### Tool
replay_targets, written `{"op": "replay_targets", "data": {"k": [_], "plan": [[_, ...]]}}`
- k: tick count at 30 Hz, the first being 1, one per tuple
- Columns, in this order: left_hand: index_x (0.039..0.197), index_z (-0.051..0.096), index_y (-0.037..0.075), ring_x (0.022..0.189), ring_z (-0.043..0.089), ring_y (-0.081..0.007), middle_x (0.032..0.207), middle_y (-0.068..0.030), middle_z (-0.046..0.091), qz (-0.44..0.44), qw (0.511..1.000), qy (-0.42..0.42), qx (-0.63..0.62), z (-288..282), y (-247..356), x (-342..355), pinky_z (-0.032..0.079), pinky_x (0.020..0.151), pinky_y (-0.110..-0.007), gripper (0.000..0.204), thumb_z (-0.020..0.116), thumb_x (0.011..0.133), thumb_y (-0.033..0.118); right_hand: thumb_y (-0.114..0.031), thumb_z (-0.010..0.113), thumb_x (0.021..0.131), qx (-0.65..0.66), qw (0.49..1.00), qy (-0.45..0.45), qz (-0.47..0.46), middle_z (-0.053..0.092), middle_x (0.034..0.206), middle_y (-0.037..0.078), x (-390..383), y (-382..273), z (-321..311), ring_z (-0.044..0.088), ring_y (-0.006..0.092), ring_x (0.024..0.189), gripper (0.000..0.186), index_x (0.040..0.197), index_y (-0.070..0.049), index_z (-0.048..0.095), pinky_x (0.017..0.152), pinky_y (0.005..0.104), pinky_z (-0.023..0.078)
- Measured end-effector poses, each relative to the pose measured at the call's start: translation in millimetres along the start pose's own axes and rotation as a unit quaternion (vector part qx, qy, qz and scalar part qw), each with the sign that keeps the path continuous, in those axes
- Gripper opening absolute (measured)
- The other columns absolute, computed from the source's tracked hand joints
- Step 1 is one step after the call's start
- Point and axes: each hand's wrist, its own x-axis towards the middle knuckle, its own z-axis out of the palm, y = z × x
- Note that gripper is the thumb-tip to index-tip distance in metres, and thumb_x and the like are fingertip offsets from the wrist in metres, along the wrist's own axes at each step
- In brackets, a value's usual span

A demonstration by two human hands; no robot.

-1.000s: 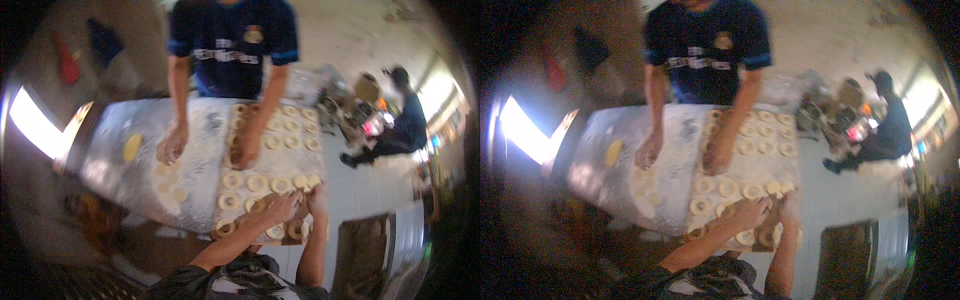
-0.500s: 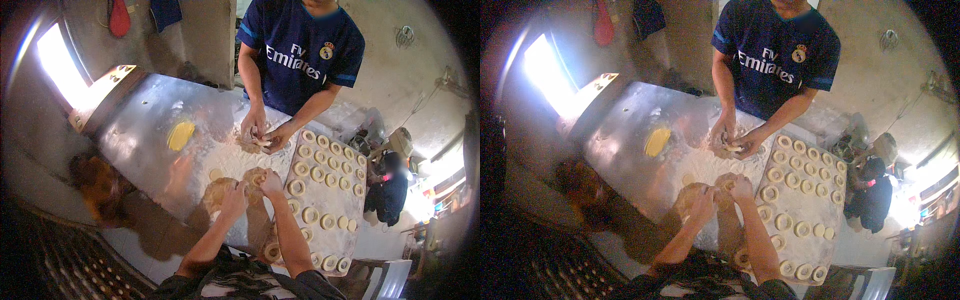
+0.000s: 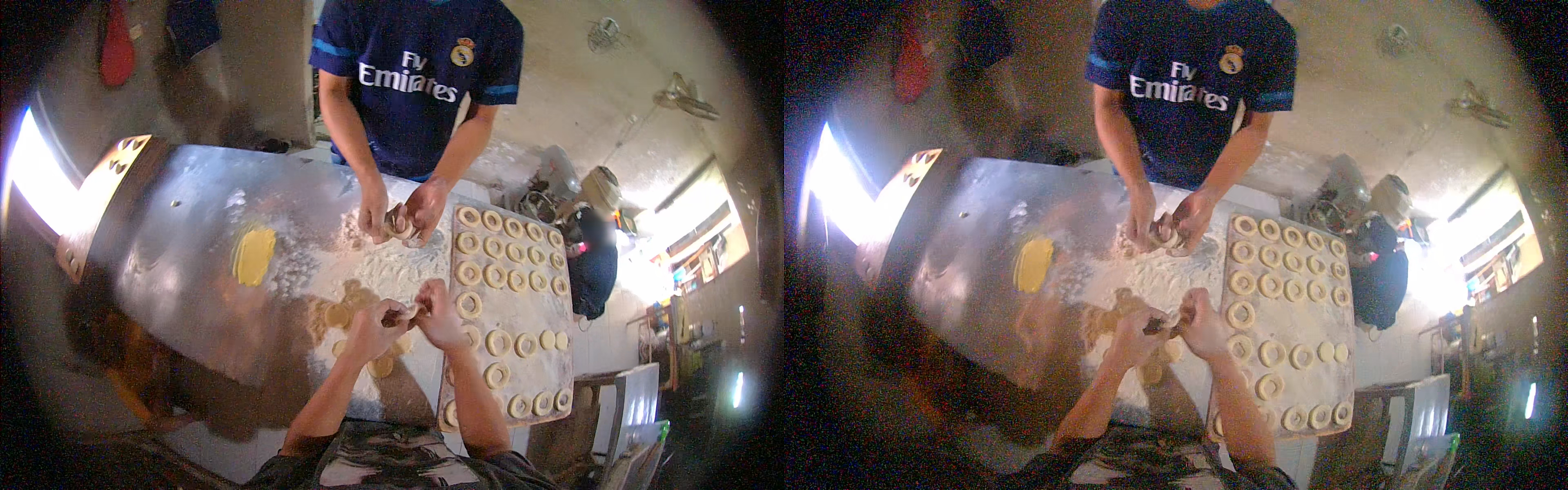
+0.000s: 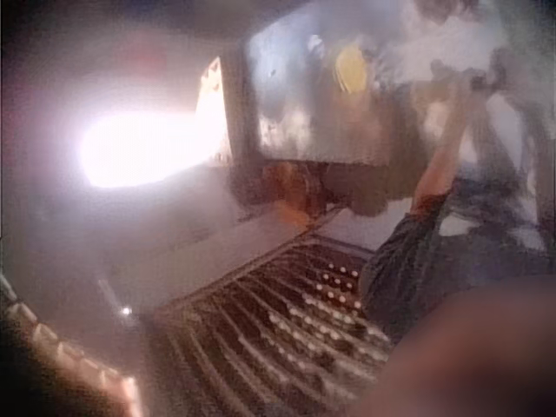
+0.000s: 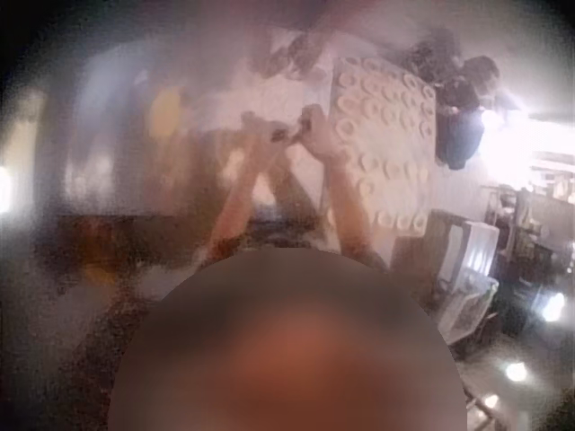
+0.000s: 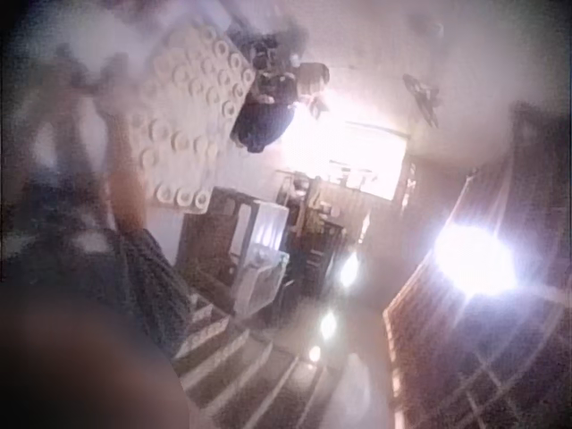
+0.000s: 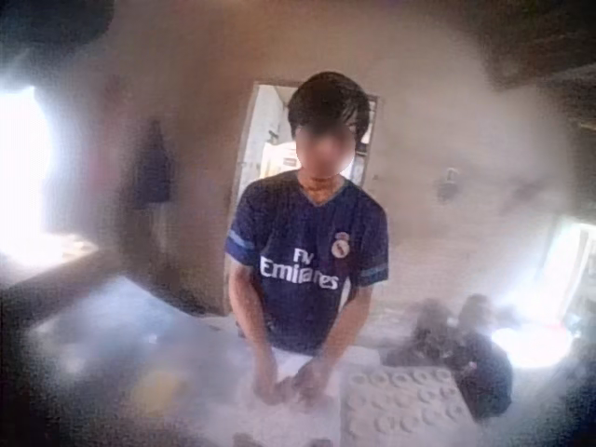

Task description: The person shapes small dough pieces into ring shapes by hand and places them on a wooden board. Another person assists by rolling and cutting dough nearby. The shaped dough is arranged in rows on the board and later placed on a multi-tiered rack.

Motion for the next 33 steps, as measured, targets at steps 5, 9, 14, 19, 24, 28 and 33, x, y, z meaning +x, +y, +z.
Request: {"op": "replay_targets", "data": {"k": [5, 9, 14, 19, 24, 28, 33], "plan": [[0.111, 0.057, 0.002, 0.087, 0.063, -0.0364, 0.089, -0.0153, 0.061, 0.081, 0.983, 0.120, 0.112, 20, -9, 10, 0.051, 0.079, -0.043, 0.031, 0.061, 0.081, -0.007, -0.001, 0.059, 0.086, 0.302, 0.951, 0.046, -0.053, 0.059, 0.097, 0.007, -2, -7, 32, 0.060, 0.0192, 0.095, 0.054, 0.137, -0.007, 0.043, 0.082, 0.0344, 0.048], [0.124, 0.044, 0.004, 0.089, 0.062, -0.0324, 0.099, -0.0160, 0.059, 0.143, 0.975, 0.168, 0.019, 39, -20, 7, 0.051, 0.077, -0.041, 0.045, 0.049, 0.082, -0.014, -0.007, 0.062, 0.086, 0.510, 0.853, -0.102, 0.036, 0.058, 0.091, 0.004, -26, 8, 14, 0.058, 0.0163, 0.092, 0.056, 0.139, -0.004, 0.043, 0.080, 0.0339, 0.048], [0.131, 0.037, 0.006, 0.086, 0.059, -0.0180, 0.106, -0.0140, 0.054, 0.052, 0.904, 0.063, -0.419, 71, -22, -14, 0.052, 0.071, -0.032, 0.052, 0.048, 0.082, -0.006, -0.028, 0.051, 0.097, 0.410, 0.912, 0.019, 0.003, 0.057, 0.090, 0.002, -48, 25, 6, 0.058, 0.0148, 0.089, 0.040, 0.131, -0.007, 0.050, 0.080, 0.0310, 0.048], [0.127, 0.042, 0.003, 0.084, 0.058, -0.0269, 0.107, -0.0158, 0.054, 0.103, 0.975, 0.166, -0.104, 106, -2, -21, 0.051, 0.071, -0.039, 0.035, 0.047, 0.099, 0.023, -0.048, 0.042, 0.102, 0.545, 0.834, 0.029, 0.076, 0.053, 0.088, 0.002, -67, 17, -25, 0.051, 0.0105, 0.078, 0.053, 0.142, -0.012, 0.043, 0.070, 0.0274, 0.044], [0.122, 0.051, 0.009, 0.087, 0.064, -0.0452, 0.095, -0.0237, 0.065, 0.035, 0.995, 0.063, 0.071, 165, 30, -32, 0.050, 0.072, -0.046, 0.025, 0.043, 0.103, 0.022, -0.041, 0.046, 0.103, 0.429, 0.900, 0.071, 0.033, 0.056, 0.080, 0.003, -88, 58, -62, 0.053, 0.0123, 0.074, 0.055, 0.149, -0.013, 0.034, 0.069, 0.0286, 0.045], [0.115, 0.055, 0.007, 0.083, 0.066, -0.0407, 0.090, -0.0217, 0.066, -0.062, 0.980, 0.010, -0.188, 215, 9, -39, 0.051, 0.071, -0.044, 0.020, 0.044, 0.102, 0.018, -0.042, 0.040, 0.104, 0.122, 0.991, 0.031, 0.041, 0.066, 0.087, 0.012, -128, 54, -121, 0.061, 0.0181, 0.084, 0.051, 0.144, -0.011, 0.033, 0.078, 0.0343, 0.049], [0.112, 0.056, 0.009, 0.079, 0.066, -0.0404, 0.087, -0.0202, 0.066, 0.085, 0.992, -0.007, 0.091, 269, 65, -45, 0.051, 0.070, -0.044, 0.023, 0.039, 0.104, 0.023, -0.040, 0.043, 0.103, 0.635, 0.769, 0.065, -0.038, 0.064, 0.085, 0.010, -162, 106, -161, 0.062, 0.0239, 0.081, 0.052, 0.146, -0.014, 0.033, 0.077, 0.0345, 0.051]]}}
